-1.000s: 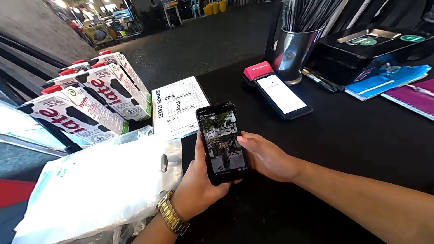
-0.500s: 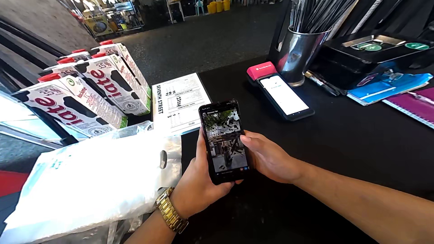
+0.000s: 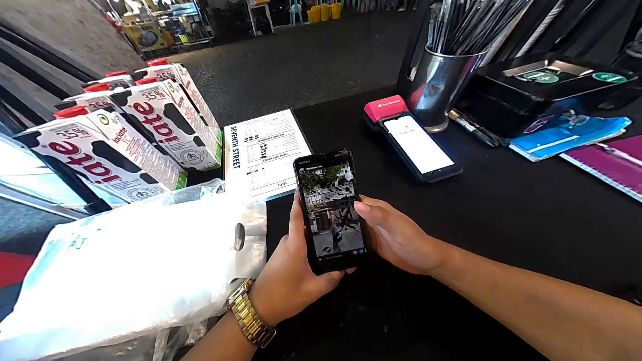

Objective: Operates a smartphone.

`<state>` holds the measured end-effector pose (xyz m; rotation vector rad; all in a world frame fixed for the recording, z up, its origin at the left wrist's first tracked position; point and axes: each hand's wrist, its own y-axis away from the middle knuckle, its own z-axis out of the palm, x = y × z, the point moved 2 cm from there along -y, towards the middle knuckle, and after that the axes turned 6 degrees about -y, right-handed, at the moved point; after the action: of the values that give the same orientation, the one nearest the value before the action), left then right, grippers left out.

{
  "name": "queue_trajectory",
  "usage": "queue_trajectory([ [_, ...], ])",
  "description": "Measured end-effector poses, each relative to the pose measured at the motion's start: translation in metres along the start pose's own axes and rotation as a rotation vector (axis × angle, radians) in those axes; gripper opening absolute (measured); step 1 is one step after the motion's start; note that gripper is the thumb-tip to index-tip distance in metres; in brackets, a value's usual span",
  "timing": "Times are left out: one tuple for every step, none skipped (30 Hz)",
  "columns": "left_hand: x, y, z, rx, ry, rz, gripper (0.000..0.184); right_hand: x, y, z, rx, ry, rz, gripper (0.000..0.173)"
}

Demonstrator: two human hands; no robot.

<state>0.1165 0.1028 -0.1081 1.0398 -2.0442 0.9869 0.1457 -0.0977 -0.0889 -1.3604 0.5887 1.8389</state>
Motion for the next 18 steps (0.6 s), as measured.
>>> queue_trajectory([
  [0.0004,-0.0001,0.0001,0.001,-0.001,-0.003,0.133,0.0000,0.0000,0.0000,-0.001,-0.004,0.002,0.062],
  [0.0006,-0.0001,0.0002,0.001,0.002,-0.005,0.133,-0.0002,0.0000,0.0001,-0.004,-0.009,0.005,0.062],
  [0.0005,-0.0002,0.0002,-0.002,0.007,-0.009,0.133,-0.0006,0.0001,0.0000,-0.011,-0.016,0.012,0.063],
  [0.0000,-0.0003,0.0002,-0.007,0.016,-0.011,0.133,-0.0010,0.0004,0.0000,-0.020,-0.023,0.027,0.063],
  [-0.0004,-0.0004,0.0002,-0.011,0.034,-0.014,0.134,-0.0006,0.0005,0.0000,-0.026,-0.034,0.042,0.062],
  [-0.0009,-0.0005,0.0002,-0.015,0.047,-0.015,0.134,-0.0002,0.0006,-0.0001,-0.034,-0.053,0.061,0.062],
  [-0.0013,-0.0004,0.0003,-0.015,0.051,-0.013,0.135,-0.0001,0.0007,-0.0002,-0.039,-0.065,0.077,0.062],
  [-0.0014,-0.0001,0.0003,-0.015,0.049,-0.012,0.135,-0.0001,0.0008,-0.0003,-0.045,-0.072,0.085,0.063],
  [-0.0012,0.0002,0.0003,-0.014,0.044,-0.016,0.135,-0.0001,0.0007,-0.0003,-0.047,-0.074,0.086,0.063],
  [-0.0010,0.0006,0.0003,-0.013,0.037,-0.019,0.135,-0.0002,0.0008,-0.0002,-0.046,-0.072,0.085,0.063],
  [-0.0006,0.0008,0.0003,-0.013,0.036,-0.021,0.134,-0.0001,0.0008,-0.0001,-0.044,-0.071,0.080,0.063],
  [-0.0004,0.0007,0.0002,-0.012,0.038,-0.020,0.134,-0.0001,0.0007,-0.0001,-0.044,-0.071,0.075,0.063],
  [-0.0003,0.0006,0.0002,-0.013,0.041,-0.017,0.133,-0.0001,0.0007,-0.0001,-0.044,-0.072,0.071,0.063],
  [-0.0003,0.0005,0.0002,-0.014,0.043,-0.017,0.134,0.0000,0.0005,-0.0001,-0.043,-0.071,0.067,0.063],
  [-0.0004,0.0003,0.0002,-0.015,0.046,-0.019,0.134,0.0001,0.0004,-0.0002,-0.044,-0.068,0.064,0.063],
  [-0.0005,0.0003,0.0003,-0.016,0.046,-0.020,0.134,0.0002,0.0004,0.0000,-0.039,-0.065,0.060,0.063],
  [-0.0005,0.0003,0.0002,-0.014,0.035,-0.020,0.134,0.0002,0.0004,0.0002,-0.034,-0.059,0.057,0.063],
  [-0.0003,0.0003,0.0001,-0.012,0.026,-0.019,0.134,0.0000,0.0005,0.0005,-0.026,-0.053,0.057,0.063],
])
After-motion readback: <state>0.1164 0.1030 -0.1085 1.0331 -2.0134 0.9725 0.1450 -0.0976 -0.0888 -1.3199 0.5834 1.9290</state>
